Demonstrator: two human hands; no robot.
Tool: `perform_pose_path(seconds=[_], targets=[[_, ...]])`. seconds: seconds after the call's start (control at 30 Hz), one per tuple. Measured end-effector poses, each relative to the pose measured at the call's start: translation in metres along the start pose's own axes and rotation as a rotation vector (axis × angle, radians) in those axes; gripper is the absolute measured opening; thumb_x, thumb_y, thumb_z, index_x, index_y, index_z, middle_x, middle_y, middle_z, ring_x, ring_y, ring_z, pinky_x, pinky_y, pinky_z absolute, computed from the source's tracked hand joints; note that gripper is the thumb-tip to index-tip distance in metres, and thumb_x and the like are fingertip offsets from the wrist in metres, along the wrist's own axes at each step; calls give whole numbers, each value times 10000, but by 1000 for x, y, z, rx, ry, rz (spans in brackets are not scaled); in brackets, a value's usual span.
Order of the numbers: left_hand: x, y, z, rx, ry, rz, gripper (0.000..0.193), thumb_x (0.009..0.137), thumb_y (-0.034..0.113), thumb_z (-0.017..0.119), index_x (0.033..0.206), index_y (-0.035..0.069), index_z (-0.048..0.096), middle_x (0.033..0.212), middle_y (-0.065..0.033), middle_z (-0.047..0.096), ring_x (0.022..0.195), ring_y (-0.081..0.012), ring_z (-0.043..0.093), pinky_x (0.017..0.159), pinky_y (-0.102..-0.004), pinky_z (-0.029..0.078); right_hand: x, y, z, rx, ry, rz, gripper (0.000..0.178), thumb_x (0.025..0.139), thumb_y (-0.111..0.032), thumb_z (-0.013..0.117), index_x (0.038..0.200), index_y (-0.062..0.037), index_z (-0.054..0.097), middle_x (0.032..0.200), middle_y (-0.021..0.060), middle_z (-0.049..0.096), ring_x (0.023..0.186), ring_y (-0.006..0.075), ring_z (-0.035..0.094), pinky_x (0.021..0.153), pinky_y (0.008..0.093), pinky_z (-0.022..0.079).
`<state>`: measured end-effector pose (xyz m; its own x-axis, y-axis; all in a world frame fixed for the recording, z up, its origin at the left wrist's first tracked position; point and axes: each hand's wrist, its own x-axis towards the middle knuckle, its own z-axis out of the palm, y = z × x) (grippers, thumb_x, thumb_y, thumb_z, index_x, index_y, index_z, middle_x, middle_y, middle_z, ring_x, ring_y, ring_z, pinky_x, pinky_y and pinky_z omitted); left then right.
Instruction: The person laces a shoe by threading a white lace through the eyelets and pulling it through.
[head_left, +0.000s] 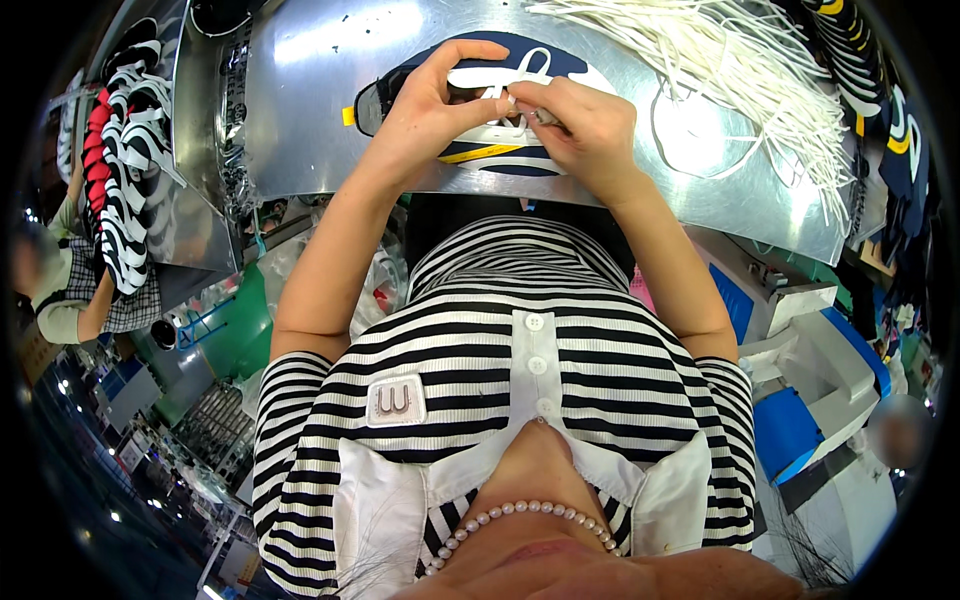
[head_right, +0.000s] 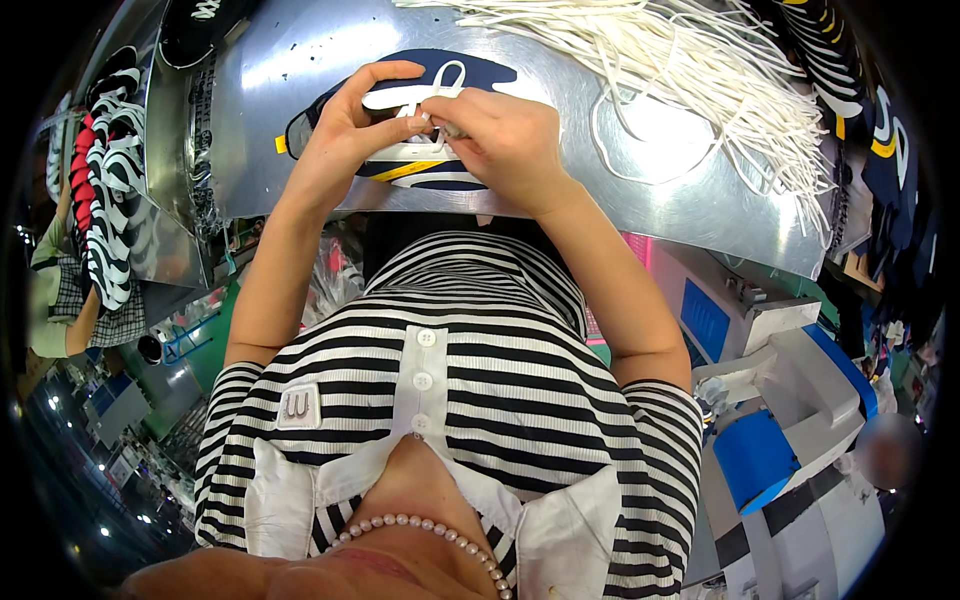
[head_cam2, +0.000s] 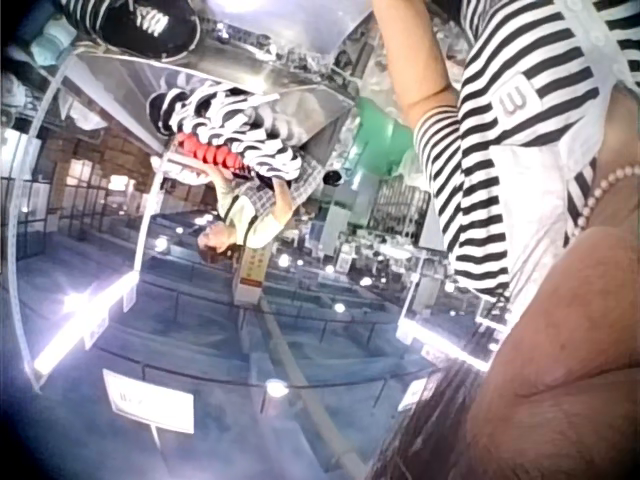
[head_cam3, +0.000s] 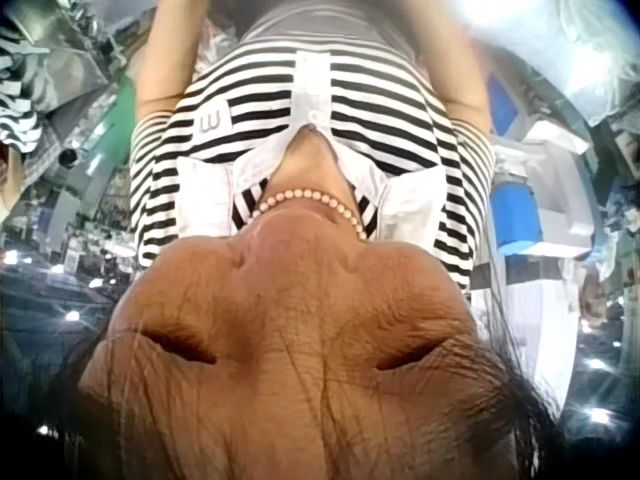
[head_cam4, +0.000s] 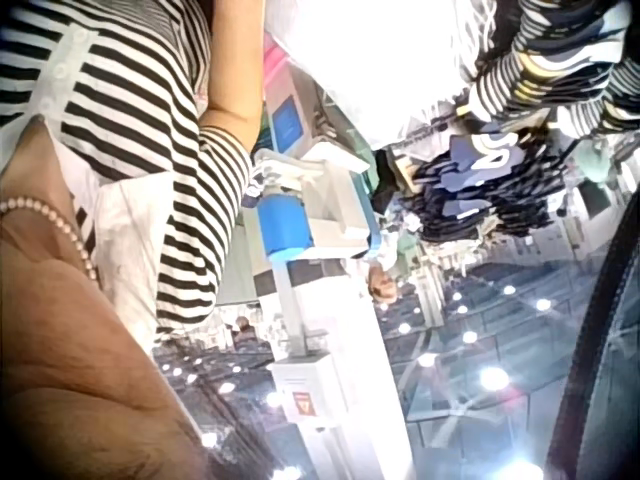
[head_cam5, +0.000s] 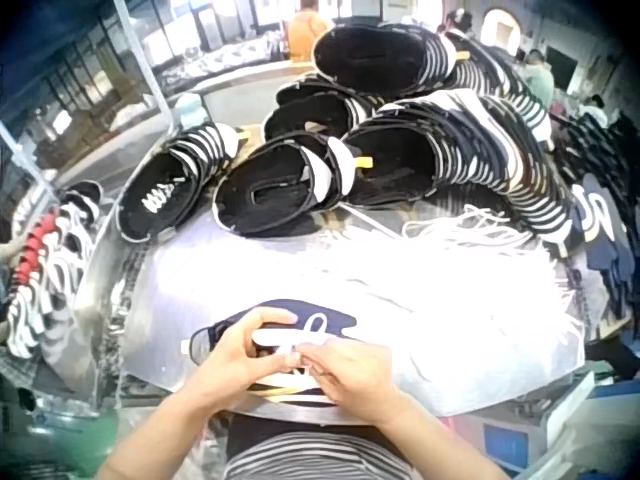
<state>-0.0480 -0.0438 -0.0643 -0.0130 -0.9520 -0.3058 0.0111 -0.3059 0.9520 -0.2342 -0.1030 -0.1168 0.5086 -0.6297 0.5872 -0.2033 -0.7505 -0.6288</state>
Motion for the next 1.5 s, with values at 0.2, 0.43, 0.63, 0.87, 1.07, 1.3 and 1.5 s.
perform_pose_path(seconds=[0.2, 0.43, 0.63, 0.87, 1.07, 1.3, 1.5], targets=[[-3, -6, -2, -34, 18, -5, 408, 935, 154, 647, 1318, 69, 532, 954, -65, 677, 836, -111, 638, 829, -250, 500, 4, -5, 8, -9, 5, 59, 263, 681, -38, 699, 910, -164, 677, 717, -10, 613, 571, 179, 605, 467, 306, 443], [19, -16, -1, -3, 229, 24, 345, 945, 142, 610, 1271, 61, 530, 909, -81, 668, 816, -125, 636, 739, -289, 526, -1, -85, -12, 368, -245, -234, 267, 719, 6, 694, 961, -105, 705, 625, 5, 544, 501, 185, 545, 458, 292, 432], [15, -16, 4, 90, 225, 47, 333, 982, 185, 583, 1295, 78, 537, 921, -52, 662, 831, -95, 613, 741, -250, 508, 0, -53, -13, 298, -107, 330, 155, 843, -89, 729, 990, -42, 711, 801, 88, 683, 576, 176, 637, 516, 271, 482], [18, -19, 6, 175, 240, 107, 341, 993, 183, 563, 1302, 50, 507, 794, -58, 677, 742, -97, 630, 687, -243, 506, 32, -15, -12, -184, -165, 458, 180, 850, -217, 713, 958, -76, 744, 845, 78, 656, 716, 253, 658, 633, 352, 496], [16, -19, 6, 206, 252, 174, 327, 957, 171, 564, 1246, 26, 512, 779, -144, 708, 753, -233, 704, 727, -324, 527, 35, -16, 2, -190, -125, 395, 96, 823, -152, 713, 888, -82, 722, 818, 61, 635, 666, 245, 641, 594, 345, 486], [11, -17, 5, 349, 239, 232, 370, 978, 176, 570, 1317, 54, 484, 884, -140, 710, 826, -236, 694, 753, -329, 521, 37, -19, 10, -140, 0, 446, 134, 835, -42, 656, 968, -55, 665, 799, 53, 621, 635, 184, 619, 612, 278, 492], [-41, 3, -6, 727, 146, 244, 438, 930, 157, 644, 1317, 65, 460, 1030, -197, 694, 911, -357, 682, 766, -395, 531, 6, -32, -22, 208, 130, 643, 106, 914, -69, 656, 990, 1, 679, 833, 7, 678, 718, 57, 567, 685, 205, 477]])
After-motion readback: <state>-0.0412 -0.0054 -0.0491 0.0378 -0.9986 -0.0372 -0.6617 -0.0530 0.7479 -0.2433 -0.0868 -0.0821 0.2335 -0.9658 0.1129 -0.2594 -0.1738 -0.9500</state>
